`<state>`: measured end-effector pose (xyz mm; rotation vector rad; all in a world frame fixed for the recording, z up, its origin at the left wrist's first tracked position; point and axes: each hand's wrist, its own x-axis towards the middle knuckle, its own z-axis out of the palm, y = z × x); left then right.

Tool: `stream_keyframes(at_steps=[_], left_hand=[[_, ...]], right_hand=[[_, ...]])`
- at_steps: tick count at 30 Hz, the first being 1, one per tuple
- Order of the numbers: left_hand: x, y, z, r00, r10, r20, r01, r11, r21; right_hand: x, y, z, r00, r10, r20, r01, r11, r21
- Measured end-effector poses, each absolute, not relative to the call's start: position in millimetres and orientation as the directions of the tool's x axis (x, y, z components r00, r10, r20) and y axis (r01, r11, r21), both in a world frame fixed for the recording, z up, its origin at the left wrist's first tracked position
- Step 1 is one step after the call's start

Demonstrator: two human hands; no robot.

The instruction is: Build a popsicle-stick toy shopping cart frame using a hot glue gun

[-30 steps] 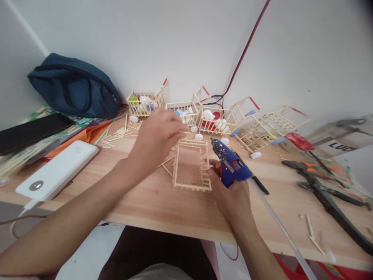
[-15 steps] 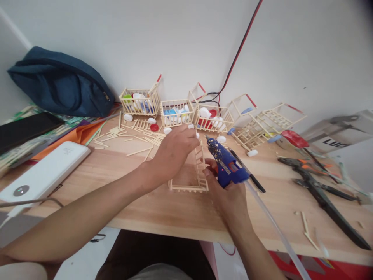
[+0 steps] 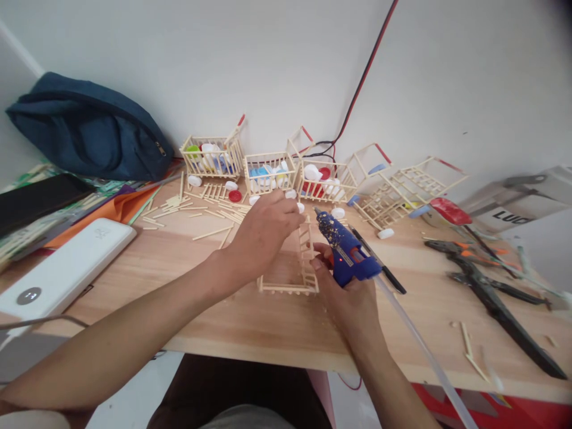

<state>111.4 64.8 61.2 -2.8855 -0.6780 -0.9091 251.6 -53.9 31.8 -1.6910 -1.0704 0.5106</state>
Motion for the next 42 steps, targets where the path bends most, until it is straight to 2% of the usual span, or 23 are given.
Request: stream_keyframes(at_steps=[4, 8, 11, 18, 23, 30, 36, 38, 42], left_hand=[[105.0, 60.0, 67.3, 0.701, 0.41, 0.583, 0.475, -0.879, 0.048], [104.6, 53.8, 71.4, 0.761, 0.384, 0.523, 0.468, -0.883, -0.032], [106.9, 53.4, 70.9, 0.783, 0.38, 0.492, 0.458, -0.888, -0.044], [109.4, 55.9, 70.2, 0.783, 0.412, 0.467, 0.443, -0.895, 0.048], [107.3, 58.3, 67.4, 0.756, 0.411, 0.509, 0.437, -0.896, 0.073], [88.4, 65.9, 83.6, 0.603, 0.463, 0.649, 0.471, -0.864, 0.178], [70.4, 71.0, 86.4, 0.525, 0.555, 0.645, 0.48, -0.819, 0.314], [70.8, 70.7, 84.1, 0.546, 0.552, 0.63, 0.474, -0.823, 0.311], [81.6, 67.2, 78.4, 0.643, 0.492, 0.587, 0.467, -0.859, 0.208]], right_hand=[[250.8, -54.2, 32.4, 0.52, 0.844, 0.13, 0.382, -0.094, -0.92], [249.7, -54.3, 32.7, 0.525, 0.842, 0.123, 0.365, -0.092, -0.926], [249.6, -54.5, 32.6, 0.522, 0.843, 0.13, 0.37, -0.087, -0.925], [249.2, -54.6, 33.1, 0.513, 0.848, 0.132, 0.363, -0.075, -0.929], [251.1, -54.8, 30.1, 0.506, 0.856, 0.105, 0.343, -0.087, -0.935], [256.1, -58.8, 23.5, 0.483, 0.865, 0.132, 0.399, -0.083, -0.913], [256.0, -57.0, 23.3, 0.489, 0.859, 0.151, 0.419, -0.08, -0.904], [255.6, -56.6, 23.9, 0.49, 0.858, 0.154, 0.429, -0.083, -0.899], [255.1, -56.6, 25.2, 0.491, 0.86, 0.138, 0.421, -0.096, -0.902]])
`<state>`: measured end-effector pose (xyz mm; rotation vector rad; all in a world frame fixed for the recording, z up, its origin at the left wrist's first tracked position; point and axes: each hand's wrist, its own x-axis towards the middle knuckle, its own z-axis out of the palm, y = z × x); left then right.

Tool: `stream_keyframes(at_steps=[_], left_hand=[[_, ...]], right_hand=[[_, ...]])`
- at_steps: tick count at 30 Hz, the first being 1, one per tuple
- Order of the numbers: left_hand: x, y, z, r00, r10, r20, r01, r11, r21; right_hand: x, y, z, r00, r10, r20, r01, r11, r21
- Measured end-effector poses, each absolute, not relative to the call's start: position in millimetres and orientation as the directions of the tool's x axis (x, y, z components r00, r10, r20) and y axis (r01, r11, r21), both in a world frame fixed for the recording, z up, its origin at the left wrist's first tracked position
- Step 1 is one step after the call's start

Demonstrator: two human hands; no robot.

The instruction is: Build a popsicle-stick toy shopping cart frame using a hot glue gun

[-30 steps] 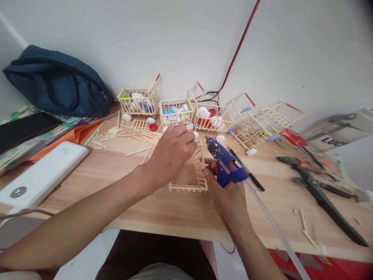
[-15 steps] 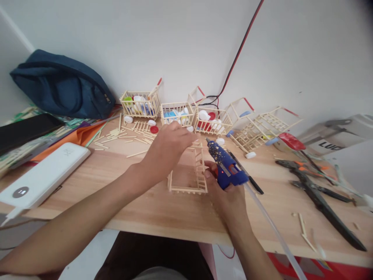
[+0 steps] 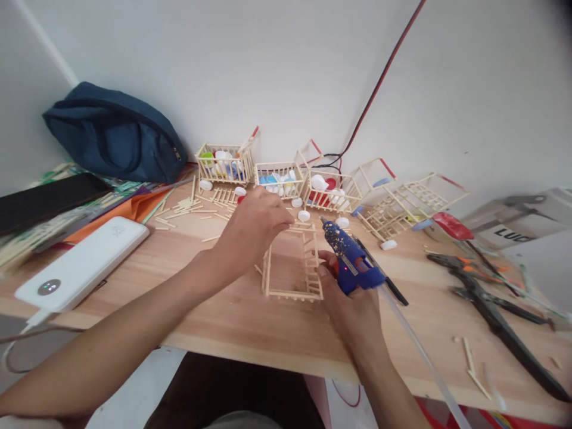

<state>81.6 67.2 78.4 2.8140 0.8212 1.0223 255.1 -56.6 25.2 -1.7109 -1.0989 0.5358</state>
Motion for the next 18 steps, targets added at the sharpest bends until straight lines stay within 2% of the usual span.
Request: stream_keyframes(at_steps=[4, 9, 18], left_hand=[[91.1, 63.1, 72.5, 0.702, 0.448, 0.553, 0.451, -0.881, 0.142], [92.8, 61.2, 68.7, 0.709, 0.434, 0.556, 0.438, -0.889, 0.134], [93.4, 60.8, 66.7, 0.704, 0.436, 0.56, 0.439, -0.888, 0.139]], right_hand=[[255.4, -56.6, 23.1, 0.483, 0.867, 0.122, 0.376, -0.08, -0.923], [255.8, -56.3, 19.3, 0.473, 0.875, 0.101, 0.326, -0.067, -0.943], [264.9, -60.3, 34.6, 0.433, 0.891, 0.139, 0.407, -0.055, -0.912]])
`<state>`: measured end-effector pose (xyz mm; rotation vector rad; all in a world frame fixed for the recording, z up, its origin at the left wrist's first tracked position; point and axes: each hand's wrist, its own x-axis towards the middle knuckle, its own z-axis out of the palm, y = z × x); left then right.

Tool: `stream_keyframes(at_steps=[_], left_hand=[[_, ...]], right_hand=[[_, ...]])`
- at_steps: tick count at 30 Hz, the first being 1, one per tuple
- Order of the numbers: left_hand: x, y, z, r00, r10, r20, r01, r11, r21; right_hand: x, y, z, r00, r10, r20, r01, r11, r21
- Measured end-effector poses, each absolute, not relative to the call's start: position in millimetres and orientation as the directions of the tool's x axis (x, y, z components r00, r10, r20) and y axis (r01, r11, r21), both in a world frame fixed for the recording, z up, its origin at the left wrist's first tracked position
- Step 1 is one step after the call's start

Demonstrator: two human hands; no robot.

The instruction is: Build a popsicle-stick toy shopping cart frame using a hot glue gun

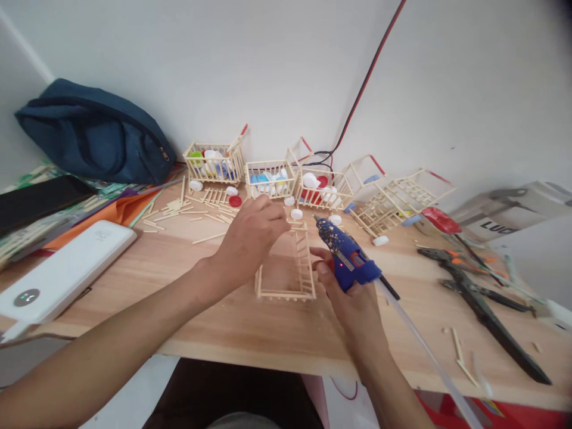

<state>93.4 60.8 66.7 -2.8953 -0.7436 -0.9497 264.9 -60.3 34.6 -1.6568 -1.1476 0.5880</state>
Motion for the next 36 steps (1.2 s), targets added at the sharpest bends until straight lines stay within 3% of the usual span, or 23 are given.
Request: stream_keyframes(at_steps=[4, 12, 36], left_hand=[[93.4, 60.4, 66.9, 0.695, 0.445, 0.565, 0.442, -0.884, 0.153], [95.3, 59.2, 66.0, 0.691, 0.439, 0.574, 0.443, -0.885, 0.143], [94.8, 55.5, 65.4, 0.665, 0.497, 0.558, 0.485, -0.855, 0.183]], right_hand=[[286.5, -70.0, 42.8, 0.41, 0.905, 0.109, 0.397, -0.069, -0.915], [305.2, -64.1, 48.5, 0.216, 0.973, -0.08, 0.163, -0.116, -0.98], [319.7, -54.4, 50.8, 0.196, 0.973, -0.123, 0.19, -0.161, -0.969]])
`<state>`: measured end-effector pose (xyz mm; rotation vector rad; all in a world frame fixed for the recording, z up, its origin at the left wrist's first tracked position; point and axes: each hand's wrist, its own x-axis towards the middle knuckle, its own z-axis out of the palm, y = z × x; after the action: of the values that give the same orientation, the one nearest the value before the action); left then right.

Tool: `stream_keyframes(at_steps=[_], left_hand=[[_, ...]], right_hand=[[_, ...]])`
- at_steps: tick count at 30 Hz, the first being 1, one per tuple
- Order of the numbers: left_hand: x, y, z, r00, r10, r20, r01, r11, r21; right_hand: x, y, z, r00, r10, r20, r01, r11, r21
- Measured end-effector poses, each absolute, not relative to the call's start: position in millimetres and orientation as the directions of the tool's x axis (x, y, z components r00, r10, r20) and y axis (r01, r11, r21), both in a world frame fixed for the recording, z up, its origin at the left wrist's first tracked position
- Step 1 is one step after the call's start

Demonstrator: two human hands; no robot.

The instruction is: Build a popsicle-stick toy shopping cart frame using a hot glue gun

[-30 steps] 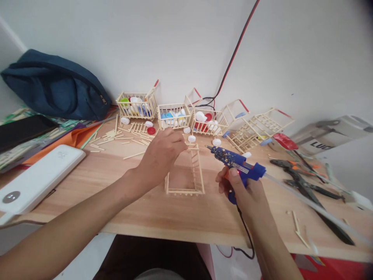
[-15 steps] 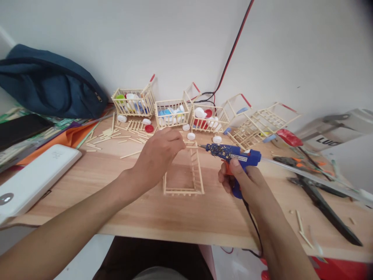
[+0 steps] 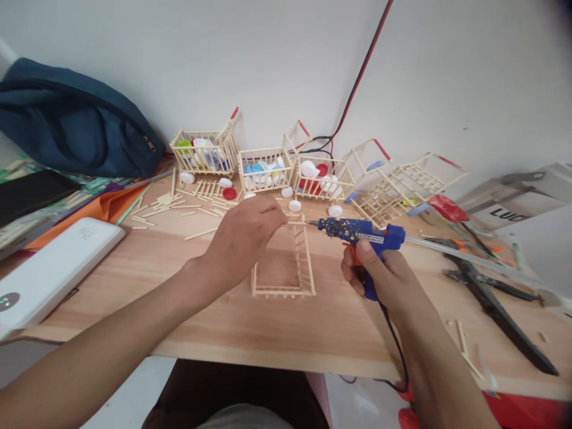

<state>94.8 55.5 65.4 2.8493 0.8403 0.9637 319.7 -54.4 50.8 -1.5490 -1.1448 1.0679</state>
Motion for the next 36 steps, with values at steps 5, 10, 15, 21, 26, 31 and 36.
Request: stream_keyframes(at_steps=[5, 10, 15, 21, 26, 31, 36], left_hand=[[94.8, 55.0, 65.6, 0.668, 0.511, 0.54, 0.505, -0.845, 0.175], [95.5, 55.6, 65.5, 0.656, 0.533, 0.534, 0.525, -0.831, 0.184], [96.0, 55.2, 65.7, 0.645, 0.56, 0.521, 0.536, -0.817, 0.213], [95.6, 53.6, 63.6, 0.646, 0.555, 0.525, 0.528, -0.821, 0.218], [96.1, 52.9, 62.9, 0.637, 0.563, 0.527, 0.544, -0.812, 0.21], [96.4, 53.1, 62.4, 0.638, 0.557, 0.531, 0.543, -0.815, 0.202], [96.9, 52.8, 60.2, 0.641, 0.558, 0.528, 0.554, -0.811, 0.185]], right_hand=[[324.5, -53.4, 49.4, 0.155, 0.981, -0.119, 0.245, -0.155, -0.957], [325.2, -54.5, 51.1, 0.174, 0.977, -0.122, 0.301, -0.17, -0.938], [326.1, -53.2, 46.5, 0.176, 0.977, -0.123, 0.26, -0.166, -0.951], [324.9, -51.9, 47.1, 0.161, 0.979, -0.125, 0.263, -0.165, -0.951], [323.6, -55.0, 51.5, 0.165, 0.979, -0.118, 0.299, -0.163, -0.94], [323.2, -54.6, 51.9, 0.147, 0.985, -0.087, 0.316, -0.13, -0.94], [323.6, -54.7, 51.9, 0.137, 0.986, -0.1, 0.294, -0.137, -0.946]])
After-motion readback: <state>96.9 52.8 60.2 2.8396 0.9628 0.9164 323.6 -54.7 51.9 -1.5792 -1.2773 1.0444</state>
